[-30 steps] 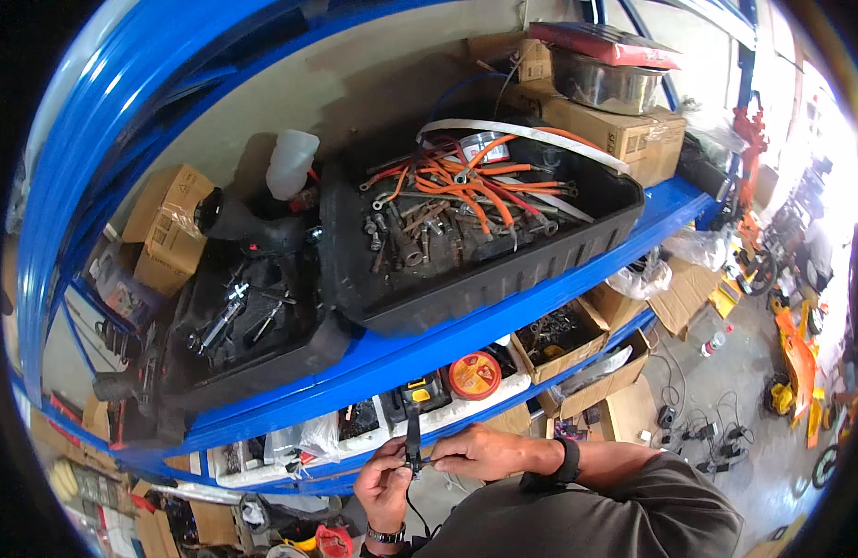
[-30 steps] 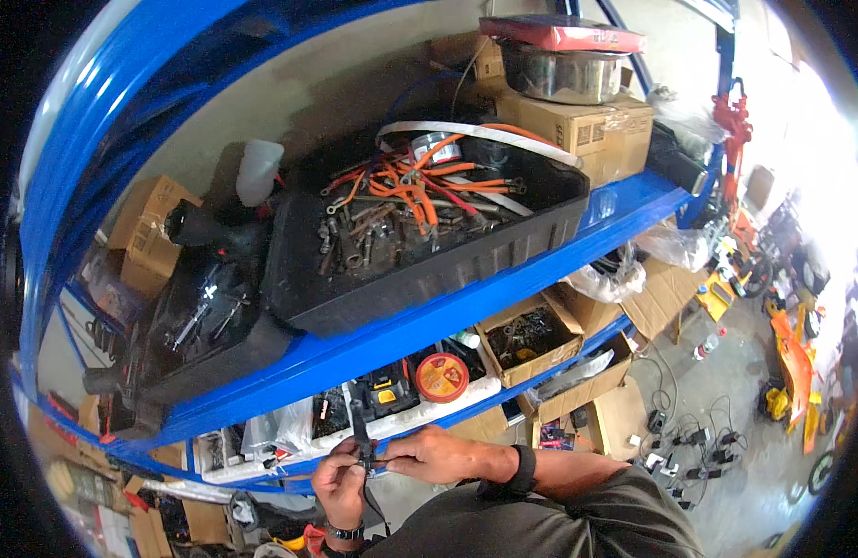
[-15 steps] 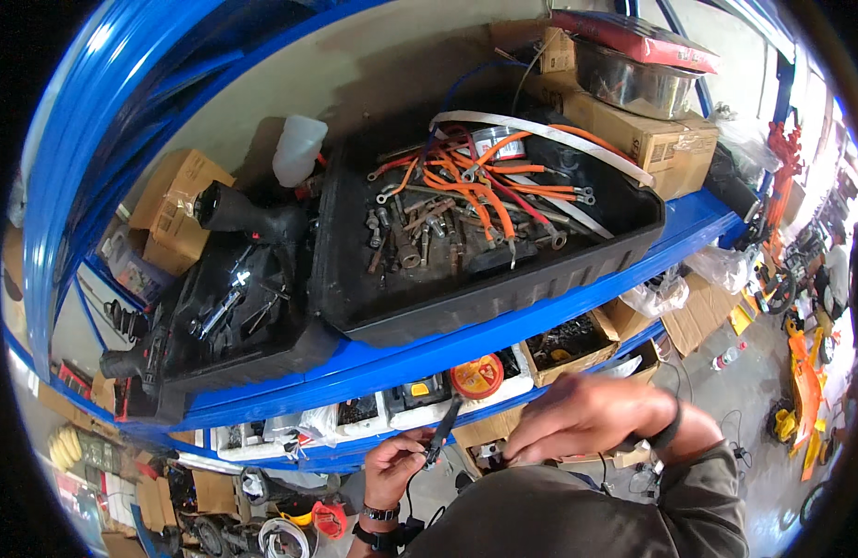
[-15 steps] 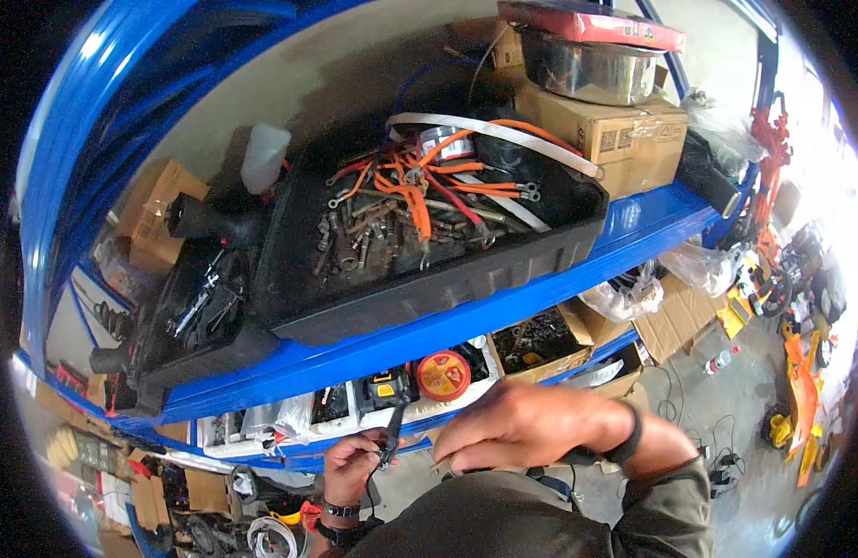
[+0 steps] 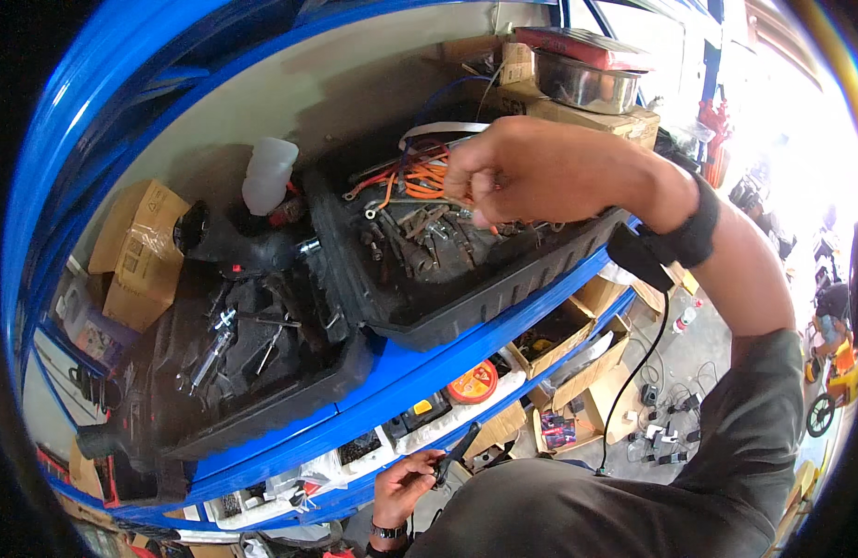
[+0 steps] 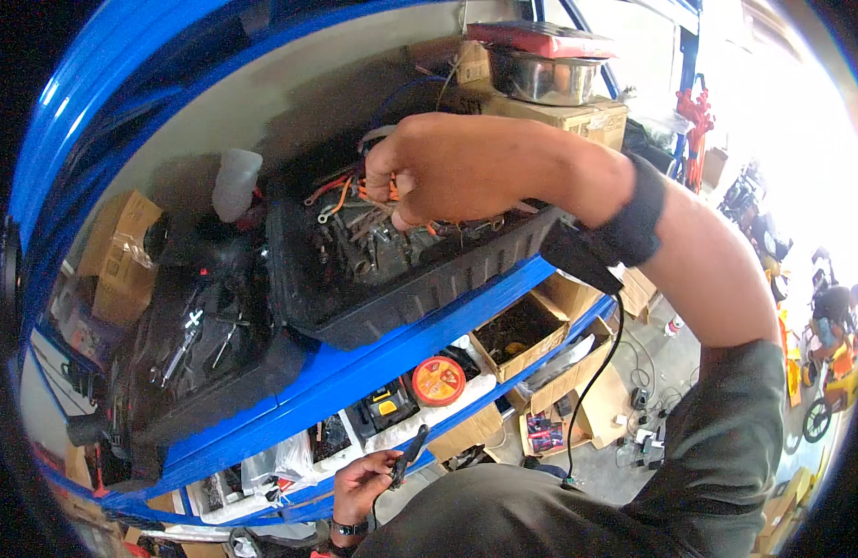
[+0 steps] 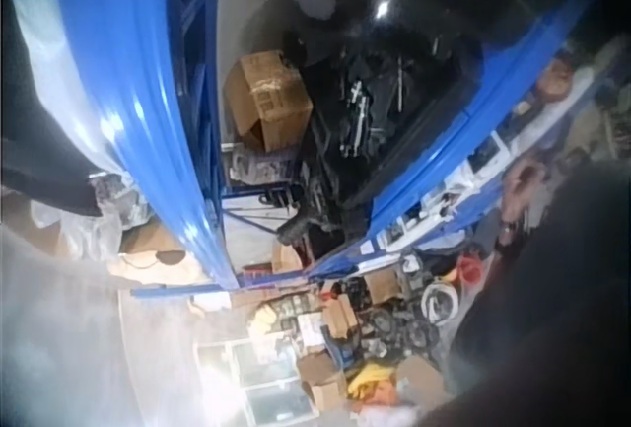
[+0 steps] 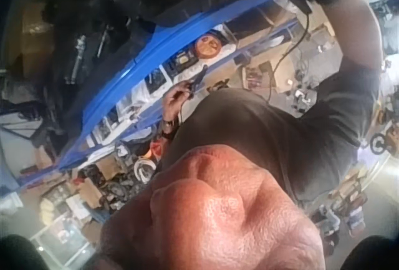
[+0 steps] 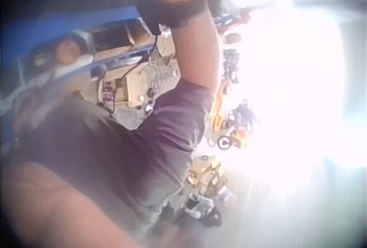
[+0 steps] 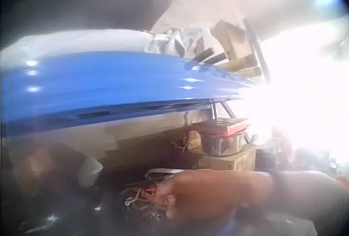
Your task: Assembling or repairing a motorcycle brake or clutch lever assembly with screws and tools.
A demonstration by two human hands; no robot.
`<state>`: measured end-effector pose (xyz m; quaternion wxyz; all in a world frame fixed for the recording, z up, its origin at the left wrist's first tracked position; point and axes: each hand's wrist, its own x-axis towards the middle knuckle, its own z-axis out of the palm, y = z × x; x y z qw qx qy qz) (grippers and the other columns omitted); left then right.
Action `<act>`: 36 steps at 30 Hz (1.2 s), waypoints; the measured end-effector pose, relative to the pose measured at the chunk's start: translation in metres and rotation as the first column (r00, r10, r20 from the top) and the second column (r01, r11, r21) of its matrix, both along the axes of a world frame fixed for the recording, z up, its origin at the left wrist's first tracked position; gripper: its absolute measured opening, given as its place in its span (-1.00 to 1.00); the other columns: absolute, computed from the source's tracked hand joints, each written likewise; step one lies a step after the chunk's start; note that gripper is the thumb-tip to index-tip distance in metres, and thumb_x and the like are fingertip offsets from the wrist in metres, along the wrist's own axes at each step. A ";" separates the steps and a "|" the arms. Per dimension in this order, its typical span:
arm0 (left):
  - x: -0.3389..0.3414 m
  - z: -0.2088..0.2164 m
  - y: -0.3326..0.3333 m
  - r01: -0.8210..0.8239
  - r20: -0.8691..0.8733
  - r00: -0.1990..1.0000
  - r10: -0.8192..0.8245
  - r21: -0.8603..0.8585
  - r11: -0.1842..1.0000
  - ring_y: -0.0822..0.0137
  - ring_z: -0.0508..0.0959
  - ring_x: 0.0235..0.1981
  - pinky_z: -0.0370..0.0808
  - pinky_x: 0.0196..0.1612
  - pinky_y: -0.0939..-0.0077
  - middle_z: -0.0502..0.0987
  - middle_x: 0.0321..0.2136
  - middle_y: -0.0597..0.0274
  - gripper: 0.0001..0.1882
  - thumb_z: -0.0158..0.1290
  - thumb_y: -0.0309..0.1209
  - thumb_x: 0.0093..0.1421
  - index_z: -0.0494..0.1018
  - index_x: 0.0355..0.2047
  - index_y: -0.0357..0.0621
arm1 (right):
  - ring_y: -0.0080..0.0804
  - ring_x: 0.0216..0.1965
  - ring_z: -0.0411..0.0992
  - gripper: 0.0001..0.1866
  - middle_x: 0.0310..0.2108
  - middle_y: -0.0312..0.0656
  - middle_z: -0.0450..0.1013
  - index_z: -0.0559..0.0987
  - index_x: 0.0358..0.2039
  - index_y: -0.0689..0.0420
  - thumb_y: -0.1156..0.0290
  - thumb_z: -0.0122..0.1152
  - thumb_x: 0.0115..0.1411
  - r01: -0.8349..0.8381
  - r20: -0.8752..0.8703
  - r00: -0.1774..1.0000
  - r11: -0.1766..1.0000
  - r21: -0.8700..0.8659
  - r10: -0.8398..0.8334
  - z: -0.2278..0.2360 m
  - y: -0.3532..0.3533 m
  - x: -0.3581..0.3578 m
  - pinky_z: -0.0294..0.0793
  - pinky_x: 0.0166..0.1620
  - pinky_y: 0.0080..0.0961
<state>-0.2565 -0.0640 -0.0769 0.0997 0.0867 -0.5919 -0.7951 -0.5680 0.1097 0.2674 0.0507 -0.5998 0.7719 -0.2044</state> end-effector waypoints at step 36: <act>0.005 -0.015 0.016 -0.034 -0.081 0.996 0.026 -0.101 0.994 0.14 0.52 0.01 0.45 0.06 0.25 0.54 -0.08 -0.05 -0.84 0.19 -0.66 0.08 0.53 -0.31 -0.25 | -0.21 -0.36 0.57 -0.80 -0.30 -0.05 0.53 0.52 -0.18 0.14 0.40 0.07 0.20 -0.001 -0.028 1.000 0.982 -0.189 -0.004 -0.025 -0.028 -0.024 0.57 -0.36 -0.26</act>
